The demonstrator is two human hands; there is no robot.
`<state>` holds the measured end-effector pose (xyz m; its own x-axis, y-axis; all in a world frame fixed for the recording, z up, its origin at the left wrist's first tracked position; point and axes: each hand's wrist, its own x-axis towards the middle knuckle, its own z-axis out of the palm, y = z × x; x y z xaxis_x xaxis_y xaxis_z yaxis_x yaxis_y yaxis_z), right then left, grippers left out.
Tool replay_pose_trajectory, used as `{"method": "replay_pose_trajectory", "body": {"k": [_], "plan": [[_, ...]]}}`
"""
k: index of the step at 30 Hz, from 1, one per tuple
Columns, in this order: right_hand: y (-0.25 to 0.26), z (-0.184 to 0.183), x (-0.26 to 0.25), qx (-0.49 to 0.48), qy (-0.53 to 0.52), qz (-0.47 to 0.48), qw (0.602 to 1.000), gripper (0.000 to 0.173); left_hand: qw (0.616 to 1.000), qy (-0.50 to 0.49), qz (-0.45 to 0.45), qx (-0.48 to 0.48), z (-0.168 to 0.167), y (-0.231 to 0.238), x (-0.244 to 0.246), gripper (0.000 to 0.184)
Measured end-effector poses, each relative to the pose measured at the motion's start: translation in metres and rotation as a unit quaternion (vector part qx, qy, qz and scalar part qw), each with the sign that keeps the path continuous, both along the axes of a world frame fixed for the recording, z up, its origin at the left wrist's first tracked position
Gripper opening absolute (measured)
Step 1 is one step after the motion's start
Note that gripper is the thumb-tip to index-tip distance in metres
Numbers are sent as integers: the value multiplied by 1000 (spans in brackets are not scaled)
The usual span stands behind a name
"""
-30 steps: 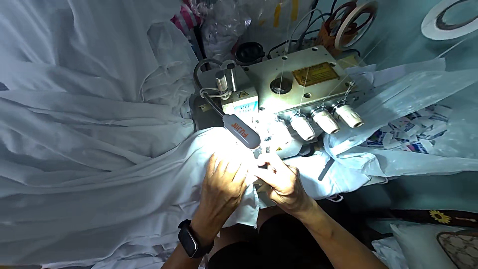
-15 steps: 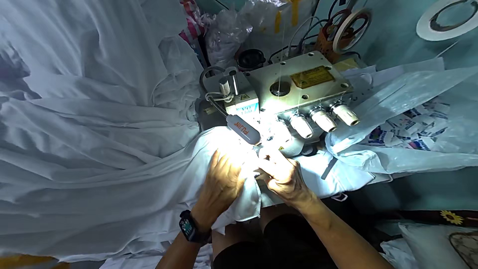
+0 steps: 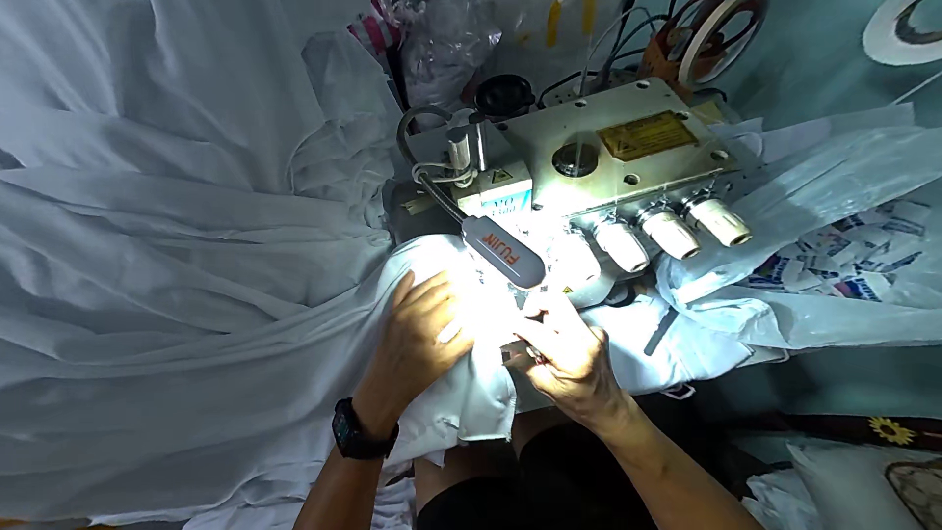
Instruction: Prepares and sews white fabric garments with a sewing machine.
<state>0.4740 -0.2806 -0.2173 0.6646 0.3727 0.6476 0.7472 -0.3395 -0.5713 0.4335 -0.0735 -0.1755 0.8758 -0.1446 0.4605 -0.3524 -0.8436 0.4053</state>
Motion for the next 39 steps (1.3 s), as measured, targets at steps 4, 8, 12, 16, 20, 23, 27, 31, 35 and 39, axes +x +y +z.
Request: {"method": "replay_pose_trajectory", "body": {"k": [4,8,12,16,20,23,27,31,35,39], "plan": [[8,8,-2,-27,26,-29,999,27,1000,-14,7,9,7,10,26,24],[13,8,-10,-49,25,-47,997,30,999,-16,26,-43,17,16,39,22],[6,-2,-18,24,10,-28,999,23,989,-15,113,-99,8,12,36,21],[-4,-26,-25,88,31,2,996,27,961,-8,230,-156,-8,-23,-8,25],[-5,-71,-28,79,50,4,996,28,953,-44,251,-162,-12,-42,-49,30],[-3,-80,-29,68,15,-3,998,31,952,-21,255,-168,12,-9,-42,35],[-3,-81,-28,70,-2,-11,997,30,955,85,213,-186,31,29,-4,47],[-6,-72,-26,129,87,10,988,33,978,115,122,-126,27,38,4,17],[-10,-25,-24,117,225,16,967,43,962,90,96,-238,40,33,-15,6],[-1,18,-24,76,263,42,961,56,976,51,36,-211,45,36,-28,15]]}}
